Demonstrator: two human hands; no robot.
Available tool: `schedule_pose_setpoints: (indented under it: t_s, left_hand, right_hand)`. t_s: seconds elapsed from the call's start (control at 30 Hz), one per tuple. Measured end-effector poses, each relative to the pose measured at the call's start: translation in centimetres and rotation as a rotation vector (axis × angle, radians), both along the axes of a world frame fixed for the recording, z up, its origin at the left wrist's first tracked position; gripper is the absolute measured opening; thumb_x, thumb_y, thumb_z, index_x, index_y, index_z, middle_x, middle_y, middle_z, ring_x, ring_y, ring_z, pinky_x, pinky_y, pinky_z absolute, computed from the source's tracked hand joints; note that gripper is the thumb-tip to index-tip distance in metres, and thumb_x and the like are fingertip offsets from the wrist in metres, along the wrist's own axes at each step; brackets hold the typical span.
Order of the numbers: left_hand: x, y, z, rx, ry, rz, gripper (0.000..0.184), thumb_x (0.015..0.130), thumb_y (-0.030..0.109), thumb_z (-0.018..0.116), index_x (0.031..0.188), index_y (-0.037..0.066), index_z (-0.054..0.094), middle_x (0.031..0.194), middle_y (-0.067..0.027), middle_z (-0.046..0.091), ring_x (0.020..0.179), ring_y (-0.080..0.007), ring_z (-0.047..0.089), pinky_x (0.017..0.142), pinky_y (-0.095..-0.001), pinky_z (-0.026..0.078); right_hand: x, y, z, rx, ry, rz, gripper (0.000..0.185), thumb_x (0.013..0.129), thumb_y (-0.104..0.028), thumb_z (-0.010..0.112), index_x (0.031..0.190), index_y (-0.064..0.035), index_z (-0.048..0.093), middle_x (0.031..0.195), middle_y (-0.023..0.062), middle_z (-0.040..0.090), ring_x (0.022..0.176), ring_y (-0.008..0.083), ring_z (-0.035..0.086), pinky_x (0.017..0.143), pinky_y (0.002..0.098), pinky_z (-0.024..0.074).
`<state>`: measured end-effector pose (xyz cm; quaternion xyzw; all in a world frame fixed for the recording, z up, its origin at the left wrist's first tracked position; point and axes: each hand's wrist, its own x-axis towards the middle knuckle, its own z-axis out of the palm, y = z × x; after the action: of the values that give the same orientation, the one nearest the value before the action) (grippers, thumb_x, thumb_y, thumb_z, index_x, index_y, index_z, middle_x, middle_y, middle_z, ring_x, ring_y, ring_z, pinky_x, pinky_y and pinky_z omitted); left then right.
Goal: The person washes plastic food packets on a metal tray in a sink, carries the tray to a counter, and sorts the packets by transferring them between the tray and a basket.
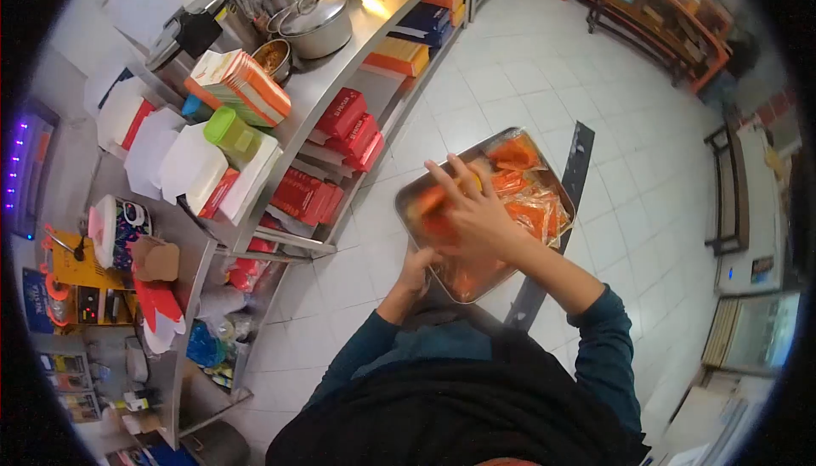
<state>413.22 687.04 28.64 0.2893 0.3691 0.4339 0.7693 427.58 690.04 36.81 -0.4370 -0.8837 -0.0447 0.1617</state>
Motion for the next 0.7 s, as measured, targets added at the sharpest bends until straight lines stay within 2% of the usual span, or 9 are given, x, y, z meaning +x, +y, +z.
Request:
schedule_pose_setpoints:
  t_s: [0.03, 0.13, 0.23, 0.33, 0.37, 0.47, 0.5, 0.6, 0.7]
  left_hand:
    - [1.0, 2.5, -0.3, 0.006, 0.002, 0.014, 0.05, 0.058, 0.004, 0.043, 0.108, 0.0, 0.039, 0.084, -0.0081, 0.054, 0.067, -0.0155, 0.053, 0.064, -0.0267, 0.045]
    - [3.7, 10.5, -1.0, -0.002, 0.005, 0.035, 0.052, 0.057, 0.004, 0.045, 0.109, 0.001, 0.038, 0.08, -0.0072, 0.053, 0.062, -0.0143, 0.051, 0.058, -0.0264, 0.046]
    - [6.4, 18.6, -1.1, -0.031, -0.028, 0.041, 0.057, 0.056, 0.003, 0.047, 0.112, 0.002, 0.035, 0.073, -0.0053, 0.049, 0.058, -0.0143, 0.05, 0.049, -0.0259, 0.044]
    - [9.4, 26.9, -0.5, 0.004, 0.012, 0.046, 0.057, 0.057, 0.003, 0.047, 0.113, 0.003, 0.034, 0.077, -0.0064, 0.049, 0.06, -0.015, 0.05, 0.054, -0.0271, 0.045]
    - [10.7, 29.6, -0.2, 0.005, -0.013, 0.047, 0.057, 0.057, 0.003, 0.046, 0.113, 0.003, 0.034, 0.079, -0.0063, 0.049, 0.062, -0.0149, 0.05, 0.056, -0.0274, 0.044]
    - [14.8, 37.7, 0.5, 0.011, -0.069, 0.019, 0.055, 0.058, 0.002, 0.045, 0.112, 0.002, 0.036, 0.085, -0.0057, 0.048, 0.07, -0.0146, 0.049, 0.062, -0.0282, 0.043]
    - [16.0, 40.2, 0.5, 0.006, -0.045, -0.049, 0.05, 0.059, 0.003, 0.045, 0.108, 0.002, 0.038, 0.091, -0.006, 0.048, 0.076, -0.0152, 0.049, 0.064, -0.0277, 0.043]
    - [20.5, 47.0, 0.8, -0.038, -0.04, -0.132, 0.047, 0.059, 0.003, 0.045, 0.106, 0.003, 0.039, 0.092, -0.0066, 0.049, 0.078, -0.0155, 0.05, 0.065, -0.0274, 0.043]
    - [25.7, 54.2, -0.7, 0.003, -0.03, -0.166, 0.039, 0.06, 0.003, 0.045, 0.099, 0.003, 0.044, 0.082, -0.0043, 0.049, 0.071, -0.0135, 0.049, 0.062, -0.026, 0.042]
  right_hand:
    - [0.8, 2.4, -0.7, -0.046, -0.007, -0.012, 0.021, 0.06, -0.023, 0.06, 0.064, -0.0024, 0.062, 0.134, 0.0113, 0.021, 0.123, 0.0346, 0.016, 0.094, 0.0474, 0.0213]
    - [3.4, 11.7, -2.7, 0.198, -0.261, -0.006, 0.024, 0.057, -0.023, 0.063, 0.066, -0.0013, 0.063, 0.133, 0.0108, 0.023, 0.122, 0.0357, 0.015, 0.094, 0.0485, 0.0205]
    - [7.3, 20.3, 0.4, -0.161, -0.082, -0.048, 0.017, 0.059, -0.018, 0.063, 0.07, -0.0048, 0.064, 0.128, 0.0113, 0.029, 0.119, 0.0336, 0.022, 0.092, 0.0457, 0.0218]
    - [12.1, 28.6, 2.3, -0.105, 0.107, -0.093, 0.016, 0.058, -0.013, 0.063, 0.073, -0.0089, 0.064, 0.12, 0.0113, 0.037, 0.112, 0.0324, 0.03, 0.09, 0.0445, 0.0245]
    - [13.4, 31.2, 2.4, -0.07, 0.114, -0.146, 0.019, 0.061, -0.012, 0.061, 0.08, -0.01, 0.064, 0.113, 0.0128, 0.041, 0.105, 0.0319, 0.035, 0.086, 0.0437, 0.0308]
    - [16.4, 37.4, 0.0, -0.173, 0.182, -0.314, 0.038, 0.06, -0.012, 0.063, 0.097, -0.0115, 0.056, 0.096, 0.0142, 0.043, 0.093, 0.0298, 0.045, 0.072, 0.0365, 0.0405]
    - [17.2, 39.3, -1.2, -0.106, 0.179, -0.299, 0.041, 0.062, -0.012, 0.063, 0.1, -0.0074, 0.05, 0.086, 0.0151, 0.041, 0.085, 0.0295, 0.049, 0.065, 0.034, 0.0437]
    - [20.5, 44.4, -3.6, -0.12, 0.391, -0.266, 0.036, 0.061, -0.015, 0.064, 0.092, -0.0027, 0.049, 0.085, 0.0147, 0.042, 0.086, 0.03, 0.048, 0.069, 0.0361, 0.0428]
    - [24.8, 49.9, -4.3, -0.07, 0.476, -0.185, 0.034, 0.059, -0.017, 0.066, 0.083, -0.0001, 0.049, 0.084, 0.0137, 0.043, 0.085, 0.0297, 0.047, 0.071, 0.0362, 0.042]
